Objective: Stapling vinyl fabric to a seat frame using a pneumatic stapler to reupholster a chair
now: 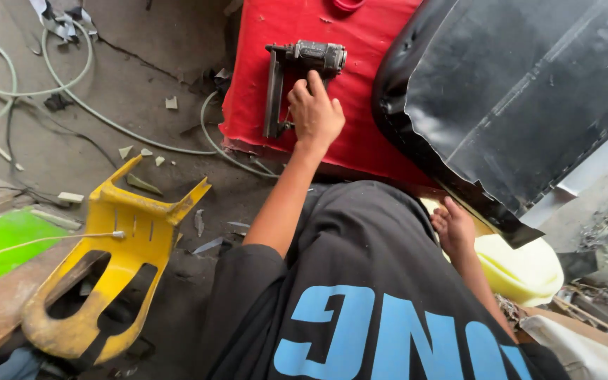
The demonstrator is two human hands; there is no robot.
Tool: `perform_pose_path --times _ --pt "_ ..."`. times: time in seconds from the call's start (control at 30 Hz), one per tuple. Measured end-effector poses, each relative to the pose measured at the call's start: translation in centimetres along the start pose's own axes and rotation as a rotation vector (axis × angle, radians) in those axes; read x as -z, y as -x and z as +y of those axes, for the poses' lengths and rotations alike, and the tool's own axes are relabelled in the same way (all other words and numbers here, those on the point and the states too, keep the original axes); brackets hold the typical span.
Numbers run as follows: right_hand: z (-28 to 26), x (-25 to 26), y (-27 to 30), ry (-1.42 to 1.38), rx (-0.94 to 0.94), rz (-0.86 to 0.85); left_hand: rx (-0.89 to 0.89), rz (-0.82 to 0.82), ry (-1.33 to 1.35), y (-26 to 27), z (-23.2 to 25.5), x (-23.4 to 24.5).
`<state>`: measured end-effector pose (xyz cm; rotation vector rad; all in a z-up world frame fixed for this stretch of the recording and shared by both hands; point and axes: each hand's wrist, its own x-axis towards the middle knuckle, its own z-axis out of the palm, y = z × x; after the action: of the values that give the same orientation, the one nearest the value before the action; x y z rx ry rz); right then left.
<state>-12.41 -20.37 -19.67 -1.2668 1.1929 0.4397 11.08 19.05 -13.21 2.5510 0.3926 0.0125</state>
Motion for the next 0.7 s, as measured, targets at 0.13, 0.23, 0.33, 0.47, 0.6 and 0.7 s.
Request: perform_pose_path --times 0.13,0.23,0.33,0.47,0.6,0.7 --pt "4.8 4.7 -2.9 -0.306 -0.017 0.081 -0.186 0.075 0.245 -0.8 0.7 -4.7" --pt "5.8 5.5 -3.5 -0.699 0.031 0.146 -0.213 -0.1 0.411 -3.3 1.2 -9.6" --pt "3.7 4.3 -1.9 -0.991 0.082 0.228 -0.019 -0.352 0.389 -7.2 3.0 -13.7" --pt "1.5 4.2 -4.5 -1.164 0.138 0.294 0.108 -0.598 0.443 -9.0 6.8 -12.8" --pt "-1.3 2.9 -3.2 -1.329 0.153 0.367 -0.019 -0.435 0.457 -7.4 6.7 -13.4" --pt "-2.6 1.4 -0.5 -1.36 0.213 0.347 0.121 -0.45 0.348 -6.3 7.4 -11.8"
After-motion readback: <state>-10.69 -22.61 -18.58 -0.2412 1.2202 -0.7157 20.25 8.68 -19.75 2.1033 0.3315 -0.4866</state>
